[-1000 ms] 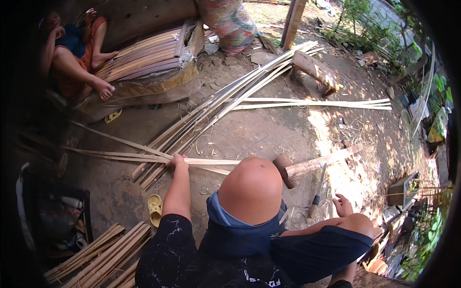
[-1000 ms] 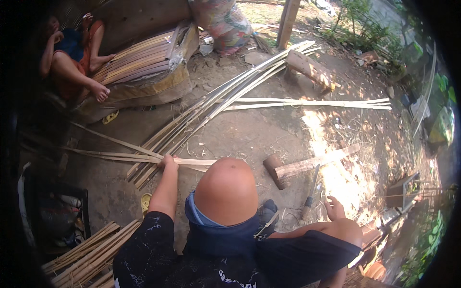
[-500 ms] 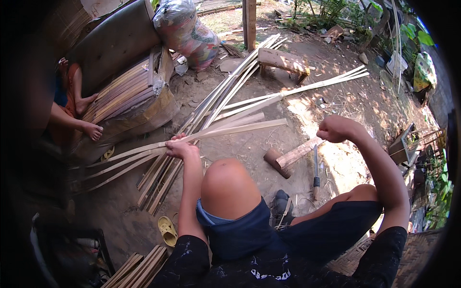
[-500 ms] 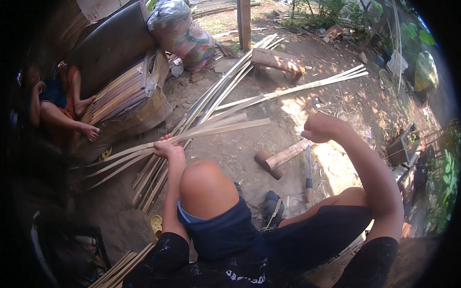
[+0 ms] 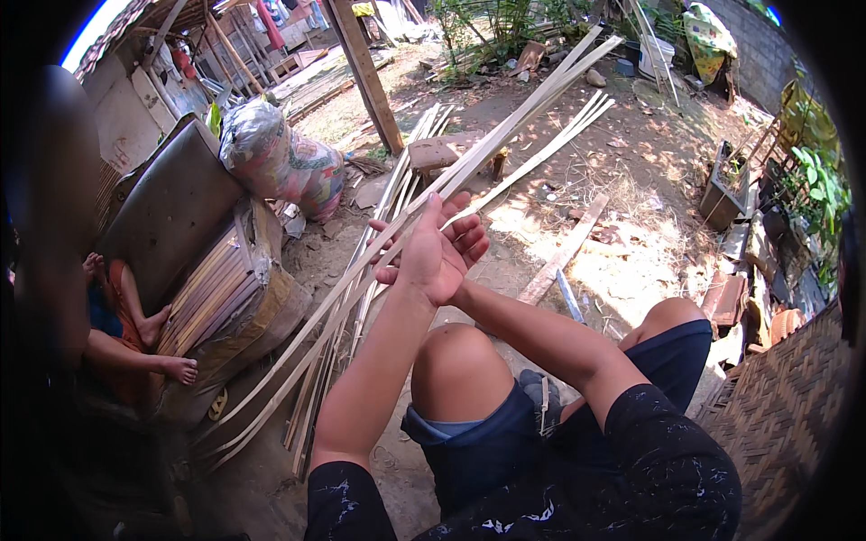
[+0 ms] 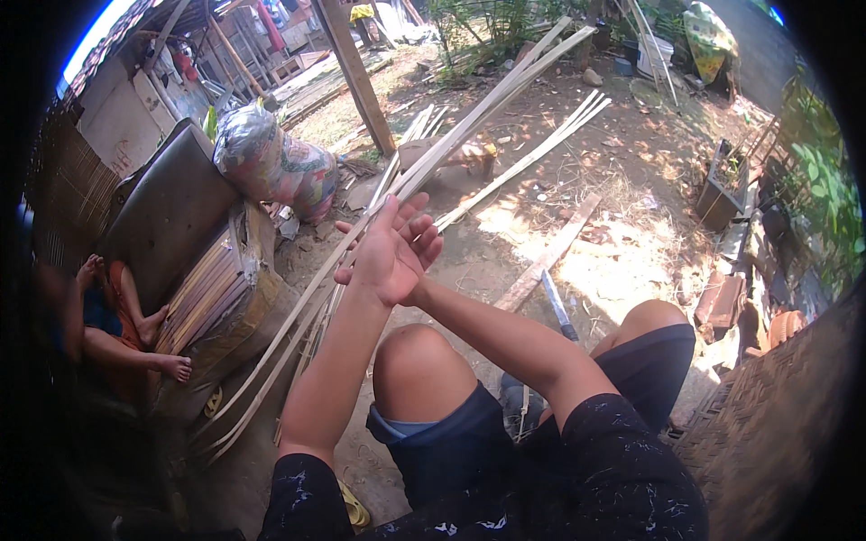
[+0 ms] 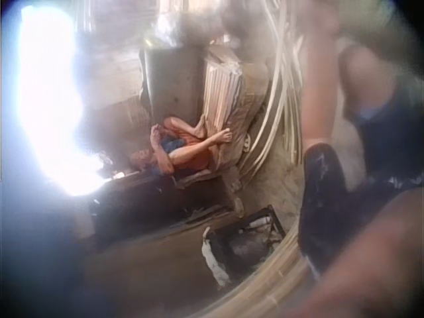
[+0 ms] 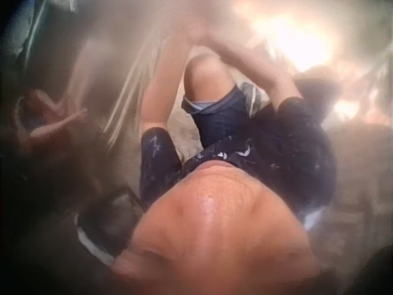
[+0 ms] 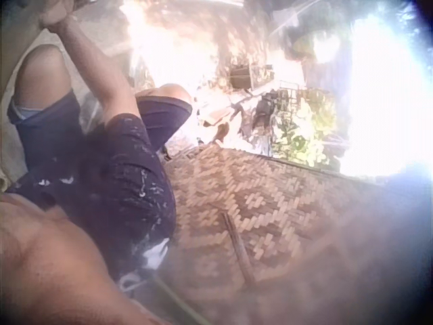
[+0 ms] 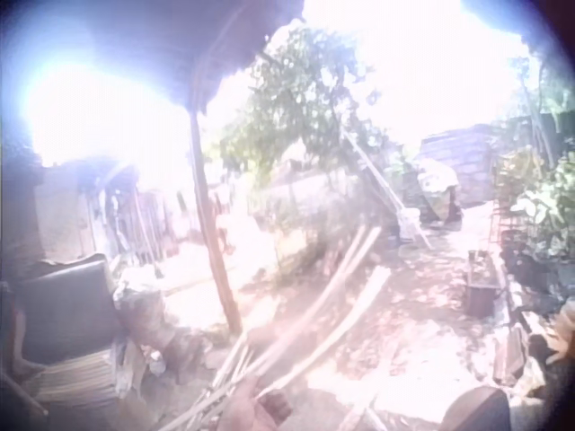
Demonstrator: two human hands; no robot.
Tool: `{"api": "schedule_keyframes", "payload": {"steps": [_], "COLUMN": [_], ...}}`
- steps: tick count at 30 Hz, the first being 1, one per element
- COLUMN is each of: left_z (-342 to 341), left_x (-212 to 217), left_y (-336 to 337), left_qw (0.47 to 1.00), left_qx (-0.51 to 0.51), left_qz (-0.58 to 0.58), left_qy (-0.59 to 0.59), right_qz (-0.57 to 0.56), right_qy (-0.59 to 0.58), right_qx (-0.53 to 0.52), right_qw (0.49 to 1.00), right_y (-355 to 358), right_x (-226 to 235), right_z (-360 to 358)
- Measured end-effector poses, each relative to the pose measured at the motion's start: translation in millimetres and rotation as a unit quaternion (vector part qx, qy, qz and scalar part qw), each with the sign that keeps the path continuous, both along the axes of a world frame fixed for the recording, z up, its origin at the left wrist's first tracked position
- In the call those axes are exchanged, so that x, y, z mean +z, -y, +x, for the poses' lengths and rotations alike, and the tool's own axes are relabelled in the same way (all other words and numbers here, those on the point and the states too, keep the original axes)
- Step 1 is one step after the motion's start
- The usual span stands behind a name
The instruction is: The person uses a machete to split long bamboo strips into thinner pieces. They repeatedly strike the bamboo against a wooden block to separate the layers and then place the finished strips on a pile.
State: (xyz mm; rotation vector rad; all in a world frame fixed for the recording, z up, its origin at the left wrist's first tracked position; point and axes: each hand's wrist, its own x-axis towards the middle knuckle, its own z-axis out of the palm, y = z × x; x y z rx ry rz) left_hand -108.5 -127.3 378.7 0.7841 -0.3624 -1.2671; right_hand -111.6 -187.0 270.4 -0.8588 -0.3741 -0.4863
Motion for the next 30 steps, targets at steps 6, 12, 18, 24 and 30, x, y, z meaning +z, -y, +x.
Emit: {"api": "schedule_keyframes", "payload": {"steps": [6, 12, 18, 24, 30], "left_z": [-27.4, 62.6, 123.0, 120.2, 63.2], "left_x": [5.6, -41.8, -109.5, -10.6, 69.0], "left_y": [-58.6, -163.3, -194.9, -160.7, -38.7], "left_qw": [0.906, 0.500, 0.528, 0.567, 0.662], "left_qx": [-0.002, 0.136, 0.098, 0.146, 0.091], "left_qz": [-0.079, 0.195, 0.250, 0.225, 0.131], "left_qy": [0.417, 0.833, 0.806, 0.779, 0.732], "right_qz": [0.218, 0.324, 0.250, 0.174, -0.095], "right_qy": [-0.070, -0.010, 0.097, 0.063, -0.160], "right_qx": [-0.155, -0.248, -0.291, -0.338, -0.128], "right_qw": [0.961, 0.913, 0.919, 0.923, 0.974], "right_y": [33.2, 113.1, 159.2, 136.8, -32.6], "right_x": [33.5, 115.0, 193.0, 166.9, 28.4], "right_z": [-3.1, -99.3, -144.2, -108.2, -30.8]}}
